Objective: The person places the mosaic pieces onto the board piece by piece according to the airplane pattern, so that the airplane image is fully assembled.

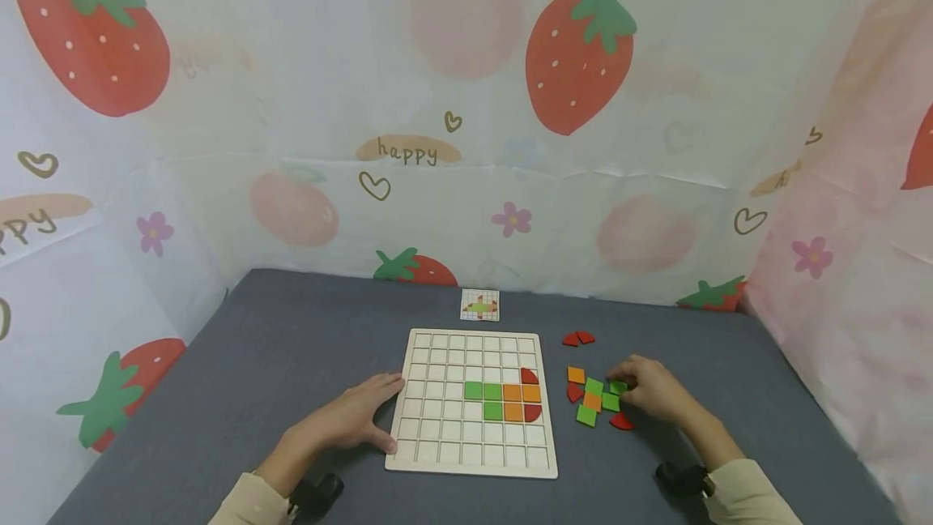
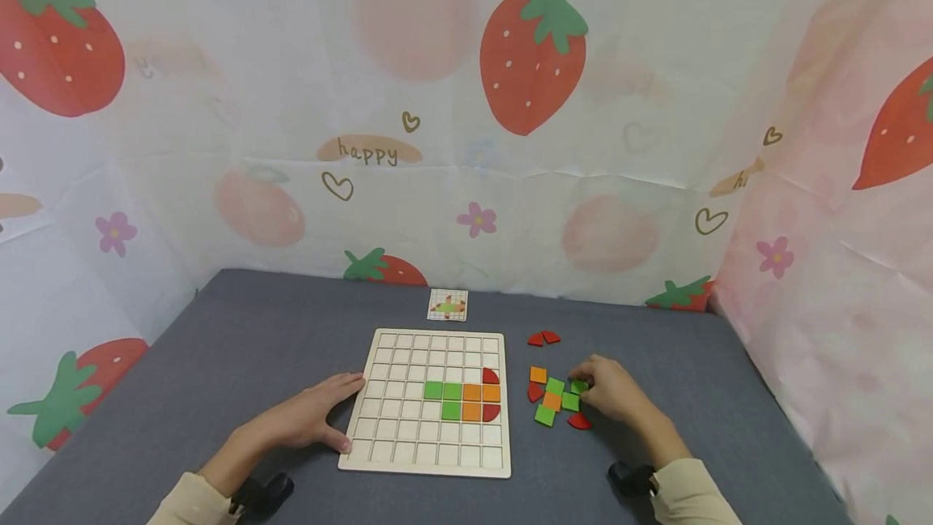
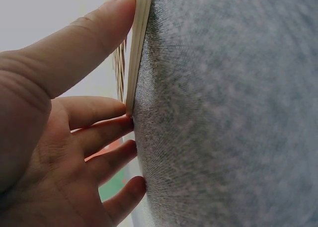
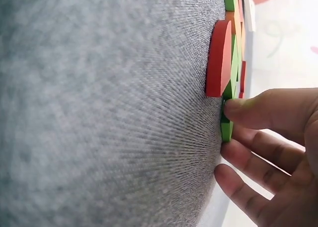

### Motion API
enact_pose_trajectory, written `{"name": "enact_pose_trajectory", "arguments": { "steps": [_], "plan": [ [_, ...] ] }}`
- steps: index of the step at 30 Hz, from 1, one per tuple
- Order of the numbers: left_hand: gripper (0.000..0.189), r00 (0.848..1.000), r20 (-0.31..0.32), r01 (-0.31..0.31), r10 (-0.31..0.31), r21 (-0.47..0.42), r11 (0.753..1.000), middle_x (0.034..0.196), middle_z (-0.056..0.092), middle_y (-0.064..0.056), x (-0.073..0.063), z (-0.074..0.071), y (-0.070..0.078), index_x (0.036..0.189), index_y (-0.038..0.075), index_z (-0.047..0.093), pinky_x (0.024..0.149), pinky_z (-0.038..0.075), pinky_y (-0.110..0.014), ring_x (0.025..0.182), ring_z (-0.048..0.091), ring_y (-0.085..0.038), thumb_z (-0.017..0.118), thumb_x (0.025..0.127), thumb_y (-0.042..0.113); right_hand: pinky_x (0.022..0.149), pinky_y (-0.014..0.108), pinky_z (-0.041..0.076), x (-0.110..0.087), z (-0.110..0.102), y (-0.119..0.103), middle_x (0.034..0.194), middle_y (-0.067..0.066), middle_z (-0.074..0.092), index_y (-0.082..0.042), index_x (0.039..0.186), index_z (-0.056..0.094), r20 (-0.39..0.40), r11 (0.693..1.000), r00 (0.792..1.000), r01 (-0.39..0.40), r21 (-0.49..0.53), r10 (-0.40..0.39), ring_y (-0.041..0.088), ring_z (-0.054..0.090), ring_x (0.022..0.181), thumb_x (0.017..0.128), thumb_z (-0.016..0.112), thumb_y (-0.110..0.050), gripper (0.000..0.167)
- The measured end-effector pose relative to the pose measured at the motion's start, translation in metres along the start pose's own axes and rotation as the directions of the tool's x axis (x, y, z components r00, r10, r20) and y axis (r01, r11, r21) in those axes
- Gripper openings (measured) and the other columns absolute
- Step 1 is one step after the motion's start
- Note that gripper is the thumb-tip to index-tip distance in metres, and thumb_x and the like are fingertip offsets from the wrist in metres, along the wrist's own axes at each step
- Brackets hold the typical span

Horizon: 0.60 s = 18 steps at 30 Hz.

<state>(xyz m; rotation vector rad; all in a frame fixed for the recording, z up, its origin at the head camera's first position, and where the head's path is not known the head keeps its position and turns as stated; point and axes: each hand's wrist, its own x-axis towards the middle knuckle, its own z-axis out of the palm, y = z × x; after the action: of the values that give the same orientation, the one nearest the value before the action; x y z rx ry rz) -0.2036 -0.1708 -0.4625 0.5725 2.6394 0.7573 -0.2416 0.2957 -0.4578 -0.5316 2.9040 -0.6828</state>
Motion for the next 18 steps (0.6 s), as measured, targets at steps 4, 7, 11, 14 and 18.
{"name": "enact_pose_trajectory", "arguments": {
  "steps": [4,7,11,14,18],
  "plan": [
    [0.097,1.000,0.000,-0.006,0.006,0.003,1.000,0.154,0.036,-0.022,-0.0001,0.0002,-0.0003,0.146,-0.005,0.039,0.113,0.026,-0.063,0.145,0.029,-0.042,0.085,0.069,0.032,0.073,0.039,0.053,-0.0002,0.0008,-0.0008,0.098,0.009,0.065,0.001,0.107,0.072,-0.013,1.000,1.000,0.000,-0.014,0.000,0.021,0.060,0.087,0.079,0.070,0.002,0.027],
    [0.097,1.000,0.003,-0.008,0.008,0.008,1.000,0.154,0.036,-0.022,-0.0004,0.0004,-0.0002,0.146,-0.005,0.039,0.113,0.026,-0.063,0.145,0.029,-0.043,0.085,0.069,0.033,0.073,0.040,0.053,-0.0005,0.0018,-0.0015,0.097,0.008,0.065,0.002,0.106,0.072,-0.018,1.000,1.000,-0.003,-0.019,0.003,0.022,0.061,0.086,0.080,0.070,0.001,0.026],
    [0.097,1.000,0.005,-0.003,0.003,0.006,1.000,0.154,0.036,-0.021,-0.0003,0.0008,-0.0001,0.146,-0.004,0.039,0.113,0.026,-0.063,0.145,0.028,-0.043,0.085,0.069,0.033,0.074,0.041,0.054,-0.0003,0.0025,-0.0027,0.098,0.009,0.066,0.002,0.105,0.072,-0.017,1.000,1.000,-0.007,-0.021,0.006,0.023,0.063,0.087,0.080,0.070,0.002,0.026],
    [0.097,1.000,0.001,-0.007,0.007,0.009,1.000,0.154,0.036,-0.022,0.0001,0.0007,0.0006,0.145,-0.005,0.040,0.112,0.026,-0.063,0.144,0.029,-0.043,0.085,0.068,0.032,0.073,0.042,0.054,0.0008,0.0023,-0.0028,0.098,0.010,0.065,0.003,0.105,0.072,-0.017,1.000,1.000,-0.006,-0.027,0.006,0.025,0.063,0.088,0.080,0.069,0.002,0.026],
    [0.096,1.000,-0.007,-0.012,0.012,0.014,1.000,0.153,0.037,-0.022,0.0005,0.0005,0.0008,0.145,-0.005,0.040,0.112,0.027,-0.062,0.144,0.030,-0.043,0.085,0.068,0.032,0.074,0.042,0.054,0.0015,0.0027,-0.0031,0.096,0.008,0.064,0.002,0.105,0.072,-0.021,0.999,1.000,-0.022,-0.035,0.021,0.025,0.063,0.088,0.080,0.069,0.002,0.025]
  ]
}}
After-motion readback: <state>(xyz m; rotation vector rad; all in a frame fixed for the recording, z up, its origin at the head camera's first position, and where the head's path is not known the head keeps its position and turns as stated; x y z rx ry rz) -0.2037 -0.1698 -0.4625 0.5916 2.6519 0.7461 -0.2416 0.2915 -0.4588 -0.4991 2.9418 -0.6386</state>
